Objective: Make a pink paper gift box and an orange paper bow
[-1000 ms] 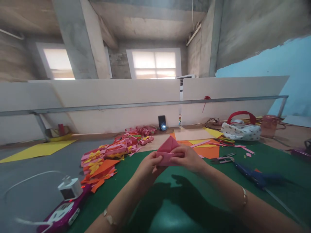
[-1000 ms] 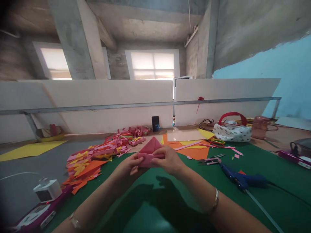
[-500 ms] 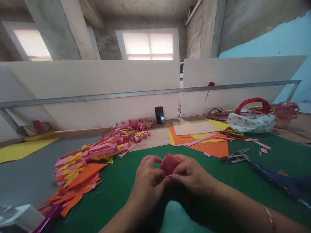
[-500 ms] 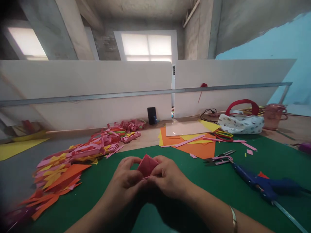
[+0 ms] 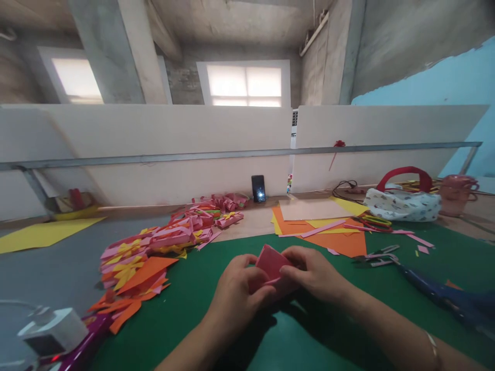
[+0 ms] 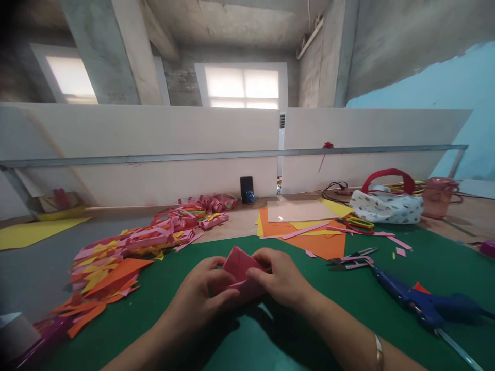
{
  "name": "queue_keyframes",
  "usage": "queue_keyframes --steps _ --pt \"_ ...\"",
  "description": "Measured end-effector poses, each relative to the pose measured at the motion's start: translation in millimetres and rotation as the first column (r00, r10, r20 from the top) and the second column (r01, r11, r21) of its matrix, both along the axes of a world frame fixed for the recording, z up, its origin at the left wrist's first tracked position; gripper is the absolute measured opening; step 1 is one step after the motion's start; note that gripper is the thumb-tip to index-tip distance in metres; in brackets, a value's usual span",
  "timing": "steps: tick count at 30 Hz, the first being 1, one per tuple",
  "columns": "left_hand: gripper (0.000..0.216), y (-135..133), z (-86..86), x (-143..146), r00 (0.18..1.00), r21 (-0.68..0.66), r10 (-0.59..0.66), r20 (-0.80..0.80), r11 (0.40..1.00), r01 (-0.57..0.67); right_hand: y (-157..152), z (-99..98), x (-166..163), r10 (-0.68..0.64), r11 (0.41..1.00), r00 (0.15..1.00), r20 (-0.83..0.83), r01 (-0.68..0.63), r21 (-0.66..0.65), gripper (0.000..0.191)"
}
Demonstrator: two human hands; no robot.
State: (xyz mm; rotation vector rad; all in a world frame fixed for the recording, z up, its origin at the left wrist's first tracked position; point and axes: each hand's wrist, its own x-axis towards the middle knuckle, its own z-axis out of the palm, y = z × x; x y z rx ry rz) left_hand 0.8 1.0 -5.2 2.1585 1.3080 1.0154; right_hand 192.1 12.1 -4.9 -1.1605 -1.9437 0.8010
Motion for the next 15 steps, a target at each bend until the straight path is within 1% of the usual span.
queue_keyframes --steps 1,2,3,4,5,6,8,10,11,15 --pt "0.005 0.1 1.1 0.2 1.0 0.017 0.001 0.028 1.0 -0.001 0.5 -0.9 -1.0 0.003 1.0 1.0 0.031 -0.003 0.013 0.01" --pt "0.005 0.6 1.7 0.2 0.997 0.033 0.012 0.074 0.999 -0.015 0.7 -1.8 -1.9 -0.006 0.999 0.999 0.052 0.005 0.032 0.011" --pt "0.011 1.3 2.0 0.1 0.99 0.035 0.037 0.136 0.998 -0.042 0.6 -2.5 -2.6 -0.02 0.999 0.998 0.065 0.017 0.048 0.012" --pt "0.019 2.1 1.8 -0.1 0.976 0.012 0.071 0.206 0.997 -0.075 0.3 -3.0 -3.0 -0.031 0.998 0.997 0.071 0.027 0.057 0.013" --pt "0.026 3.0 1.3 -0.4 0.959 -0.044 0.097 0.267 0.995 -0.088 0.0 -3.5 -3.1 -0.04 0.997 0.996 0.075 0.036 0.063 0.013" --pt "0.033 3.8 0.7 -0.6 0.944 -0.122 0.11 0.31 0.99 -0.075 -0.3 -3.9 -3.1 -0.049 0.997 0.996 0.08 0.044 0.071 0.013" --pt "0.034 5.1 -0.7 -0.6 0.942 -0.278 0.065 0.329 0.96 0.031 -0.7 -4.3 -2.8 -0.07 0.994 0.993 0.1 0.061 0.089 0.013" --pt "0.027 5.8 -1.8 0.0 0.946 -0.38 -0.011 0.325 0.914 0.141 -1.0 -4.1 -2.5 -0.081 0.992 0.99 0.119 0.068 0.107 0.014" --pt "0.023 6.0 -2.3 0.4 0.941 -0.412 -0.029 0.337 0.894 0.175 -1.0 -3.8 -2.4 -0.074 0.992 0.99 0.122 0.061 0.107 0.014" --pt "0.019 7.3 -4.3 1.8 0.886 -0.478 0.031 0.463 0.85 0.221 -1.6 -1.8 -2.3 0.014 0.998 0.996 0.083 -0.02 0.062 0.011"
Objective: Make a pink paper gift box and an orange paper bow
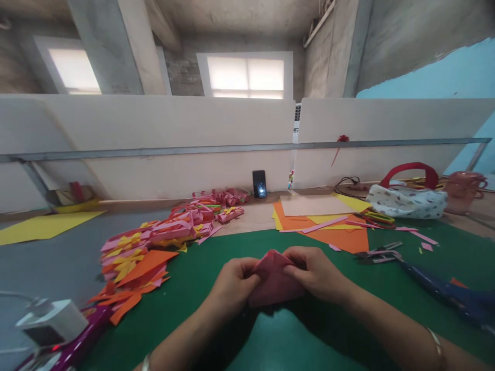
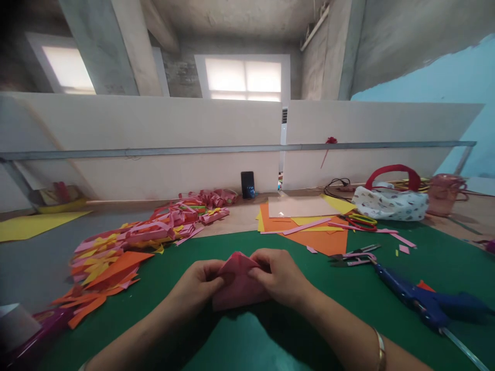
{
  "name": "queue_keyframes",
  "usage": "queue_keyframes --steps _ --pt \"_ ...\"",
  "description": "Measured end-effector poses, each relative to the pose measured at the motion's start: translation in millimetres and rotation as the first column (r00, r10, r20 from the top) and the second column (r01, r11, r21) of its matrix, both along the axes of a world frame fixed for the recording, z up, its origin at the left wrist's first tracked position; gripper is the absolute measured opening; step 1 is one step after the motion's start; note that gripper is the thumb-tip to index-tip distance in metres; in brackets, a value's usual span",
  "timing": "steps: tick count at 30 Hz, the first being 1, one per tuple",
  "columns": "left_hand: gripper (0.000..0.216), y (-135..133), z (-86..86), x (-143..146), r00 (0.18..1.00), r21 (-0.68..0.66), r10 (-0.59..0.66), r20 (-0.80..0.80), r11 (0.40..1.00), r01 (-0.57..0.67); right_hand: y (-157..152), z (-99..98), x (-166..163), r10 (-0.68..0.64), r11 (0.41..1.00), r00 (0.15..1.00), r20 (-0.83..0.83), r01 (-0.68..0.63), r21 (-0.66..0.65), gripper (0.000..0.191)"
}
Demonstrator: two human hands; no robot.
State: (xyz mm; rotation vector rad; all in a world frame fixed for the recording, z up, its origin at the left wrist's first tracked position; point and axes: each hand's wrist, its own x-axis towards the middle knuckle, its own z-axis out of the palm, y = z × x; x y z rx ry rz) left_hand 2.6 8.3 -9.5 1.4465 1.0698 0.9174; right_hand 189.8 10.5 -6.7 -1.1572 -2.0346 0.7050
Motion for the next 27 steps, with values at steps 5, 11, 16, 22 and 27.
queue_keyframes --steps 5,11,16,22,27 --pt "0.025 3 -6.4 0 0.999 -0.064 -0.023 0.047 0.998 0.026 -2 0.2 -1 0.015 1.0 0.999 -0.047 -0.016 -0.016 0.014" --pt "0.027 6 -8.4 -1 0.999 -0.039 0.041 0.034 0.998 -0.039 -2 -1.6 -1 -0.028 0.999 0.999 -0.035 0.03 0.04 0.015" --pt "0.034 4 0.8 -5 0.98 -0.202 0.071 0.187 0.979 -0.032 -2 0.7 1 -0.112 0.989 0.986 -0.126 0.123 0.082 0.014" --pt "0.031 0 4.7 -6 0.937 -0.299 0.012 0.349 0.949 0.1 -2 0.5 3 -0.102 0.988 0.97 -0.22 0.124 0.088 0.017" --pt "0.033 4 -2.0 -8 0.936 -0.281 0.01 0.352 0.955 0.096 1 -2.5 6 0.022 0.997 0.974 -0.226 -0.004 0.081 0.038"
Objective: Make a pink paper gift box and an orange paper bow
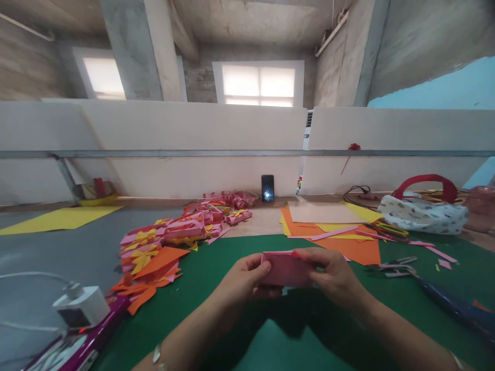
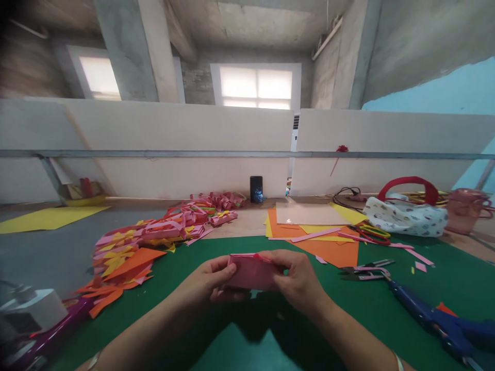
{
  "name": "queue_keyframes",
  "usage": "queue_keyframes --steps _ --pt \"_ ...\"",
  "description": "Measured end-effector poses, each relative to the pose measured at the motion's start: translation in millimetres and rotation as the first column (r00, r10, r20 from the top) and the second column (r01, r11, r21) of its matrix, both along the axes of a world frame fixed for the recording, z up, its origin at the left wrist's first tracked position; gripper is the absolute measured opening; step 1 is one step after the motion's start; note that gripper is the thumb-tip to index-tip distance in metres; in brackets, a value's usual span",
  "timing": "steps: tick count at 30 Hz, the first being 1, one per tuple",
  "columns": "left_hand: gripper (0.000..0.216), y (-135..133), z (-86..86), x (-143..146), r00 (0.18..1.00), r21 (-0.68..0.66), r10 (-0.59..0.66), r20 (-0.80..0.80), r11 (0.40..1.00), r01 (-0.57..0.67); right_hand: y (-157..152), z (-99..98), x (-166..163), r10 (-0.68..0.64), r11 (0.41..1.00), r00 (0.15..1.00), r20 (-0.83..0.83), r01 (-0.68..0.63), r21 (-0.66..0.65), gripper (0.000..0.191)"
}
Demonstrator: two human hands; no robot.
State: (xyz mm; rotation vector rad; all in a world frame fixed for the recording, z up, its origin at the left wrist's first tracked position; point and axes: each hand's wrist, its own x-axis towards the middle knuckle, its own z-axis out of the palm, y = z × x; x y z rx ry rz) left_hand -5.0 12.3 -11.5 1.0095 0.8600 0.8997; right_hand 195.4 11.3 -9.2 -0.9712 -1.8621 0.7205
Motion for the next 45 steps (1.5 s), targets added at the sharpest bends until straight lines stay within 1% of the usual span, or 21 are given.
queue_keyframes --steps 3,5,8,11,13,14,15,16,18,20,21,22,24,27,29,31,35,37,39,42,45 --pt "0.035 2 -2.9 -1 1.0 0.01 -0.006 -0.031 1.0 0.007 3 -1.3 2 0.064 0.998 0.998 0.027 -0.065 0.014 0.046" --pt "0.033 3 -2.8 -1 0.999 0.012 -0.007 -0.046 1.0 0.008 5 -1.9 4 0.089 0.995 0.994 0.067 -0.091 0.033 0.045" --pt "0.03 2 -0.3 1 0.999 -0.029 0.019 -0.048 0.999 -0.02 7 -4.1 6 0.068 0.989 0.986 0.153 -0.087 0.119 0.042" --pt "0.036 1 2.8 3 0.998 -0.108 0.058 -0.04 0.992 -0.062 10 -8.0 7 0.027 0.969 0.964 0.263 -0.09 0.23 0.045" --pt "0.031 0 4.9 3 0.996 -0.128 0.072 -0.06 0.989 -0.079 10 -9.3 7 0.023 0.956 0.952 0.305 -0.11 0.272 0.048" --pt "0.027 -1 6.0 3 0.995 -0.128 0.074 -0.074 0.988 -0.083 9 -8.8 6 0.037 0.955 0.951 0.307 -0.124 0.27 0.048" --pt "0.023 -2 7.4 3 0.994 -0.123 0.076 -0.081 0.989 -0.085 8 -7.4 6 0.062 0.959 0.954 0.292 -0.138 0.246 0.049" --pt "0.022 -2 8.9 2 0.994 -0.112 0.081 -0.079 0.99 -0.09 6 -5.1 6 0.092 0.971 0.963 0.252 -0.143 0.193 0.049" --pt "0.023 -4 12.2 2 0.992 -0.066 0.111 -0.063 0.991 -0.115 3 1.3 6 0.122 0.992 0.989 0.086 -0.124 0.018 0.051" --pt "0.027 -5 15.2 1 0.986 0.016 0.16 -0.055 0.987 -0.159 1 8.2 6 0.05 0.983 0.992 -0.115 -0.069 -0.17 0.043" --pt "0.029 -5 16.3 0 0.983 0.06 0.178 -0.056 0.983 -0.174 0 11.1 6 -0.005 0.97 0.985 -0.174 -0.037 -0.238 0.036" --pt "0.031 -5 17.1 0 0.981 0.099 0.188 -0.055 0.978 -0.182 -1 13.6 6 -0.052 0.958 0.98 -0.194 -0.006 -0.286 0.032" --pt "0.032 -5 17.8 0 0.979 0.166 0.194 -0.059 0.969 -0.182 -2 17.0 3 -0.097 0.941 0.984 -0.148 0.043 -0.335 0.035" --pt "0.031 -7 18.7 1 0.975 0.244 0.201 -0.094 0.954 -0.173 -5 18.5 -2 -0.107 0.929 0.99 -0.087 0.069 -0.364 0.035" --pt "0.03 -9 20.3 2 0.967 0.291 0.214 -0.138 0.942 -0.167 -5 17.4 -4 -0.115 0.927 0.987 -0.116 0.064 -0.369 0.032" --pt "0.028 -12 22.5 3 0.947 0.352 0.253 -0.196 0.92 -0.172 -5 15.1 -4 -0.118 0.93 0.979 -0.164 0.052 -0.363 0.03" --pt "0.025 -14 23.0 4 0.873 0.451 0.358 -0.331 0.873 -0.187 -4 11.2 -5 -0.102 0.95 0.971 -0.215 0.031 -0.312 0.023" --pt "0.026 -13 19.9 5 0.859 0.459 0.379 -0.345 0.866 -0.199 -4 10.9 -6 -0.108 0.957 0.973 -0.206 0.045 -0.286 0.02" --pt "0.027 -11 16.1 5 0.861 0.453 0.382 -0.335 0.867 -0.208 -5 11.4 -6 -0.123 0.961 0.975 -0.182 0.072 -0.266 0.018" --pt "0.029 -8 12.6 4 0.875 0.439 0.346 -0.338 0.881 -0.178 -5 11.5 -7 -0.14 0.969 0.979 -0.15 0.105 -0.225 0.017" --pt "0.029 -7 12.8 3 0.883 0.454 0.332 -0.333 0.877 -0.158 -4 9.8 -7 -0.167 0.978 0.982 -0.089 0.153 -0.142 0.018"
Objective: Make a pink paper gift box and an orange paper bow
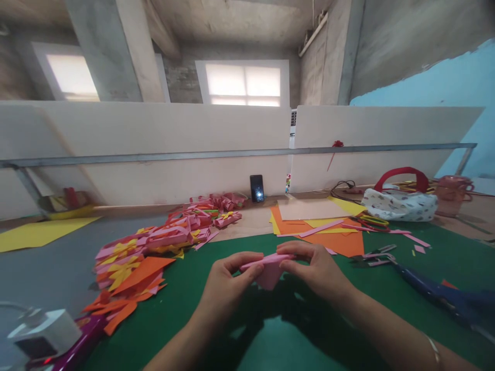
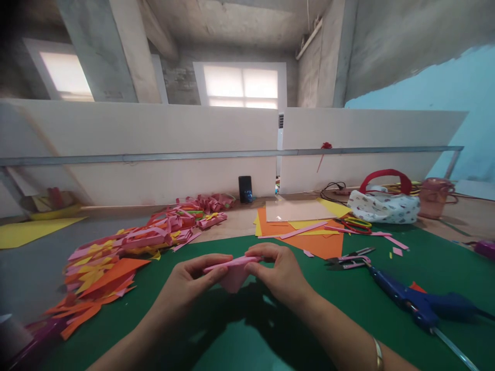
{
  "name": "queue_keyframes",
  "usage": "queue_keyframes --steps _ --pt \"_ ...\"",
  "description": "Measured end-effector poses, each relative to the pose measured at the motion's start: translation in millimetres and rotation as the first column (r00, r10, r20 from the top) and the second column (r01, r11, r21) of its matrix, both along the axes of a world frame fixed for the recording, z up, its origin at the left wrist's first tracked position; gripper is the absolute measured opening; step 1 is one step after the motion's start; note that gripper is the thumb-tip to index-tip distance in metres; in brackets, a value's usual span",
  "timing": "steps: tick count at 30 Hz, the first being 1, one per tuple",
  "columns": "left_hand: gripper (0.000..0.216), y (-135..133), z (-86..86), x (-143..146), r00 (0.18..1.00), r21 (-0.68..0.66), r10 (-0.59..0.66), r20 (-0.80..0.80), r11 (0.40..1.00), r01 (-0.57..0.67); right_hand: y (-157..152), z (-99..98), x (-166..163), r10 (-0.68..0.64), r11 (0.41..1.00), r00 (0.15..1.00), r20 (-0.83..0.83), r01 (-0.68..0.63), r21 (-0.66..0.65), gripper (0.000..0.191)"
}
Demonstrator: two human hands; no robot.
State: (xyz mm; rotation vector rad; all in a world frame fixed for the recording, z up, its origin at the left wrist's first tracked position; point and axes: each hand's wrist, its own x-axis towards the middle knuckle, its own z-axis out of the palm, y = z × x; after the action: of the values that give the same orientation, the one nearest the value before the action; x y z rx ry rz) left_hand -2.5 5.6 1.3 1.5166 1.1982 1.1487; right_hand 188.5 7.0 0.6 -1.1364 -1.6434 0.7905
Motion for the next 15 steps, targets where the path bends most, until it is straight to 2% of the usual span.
queue_keyframes --steps 4,8,15 --pt "0.026 -1 1.1 1 1.0 -0.005 -0.002 0.014 1.0 0.002 -1 -3.1 -2 -0.029 0.998 0.997 0.067 0.025 0.059 0.015" --pt "0.023 -5 1.3 6 0.998 -0.034 -0.036 0.042 0.999 0.037 -2 -6.0 -5 0.003 0.997 1.0 0.015 -0.004 0.074 0.008" --pt "0.021 -6 0.1 10 0.992 -0.061 -0.083 0.099 0.994 0.089 -1 -8.4 -4 0.022 0.984 0.998 -0.051 -0.012 0.177 0.005"
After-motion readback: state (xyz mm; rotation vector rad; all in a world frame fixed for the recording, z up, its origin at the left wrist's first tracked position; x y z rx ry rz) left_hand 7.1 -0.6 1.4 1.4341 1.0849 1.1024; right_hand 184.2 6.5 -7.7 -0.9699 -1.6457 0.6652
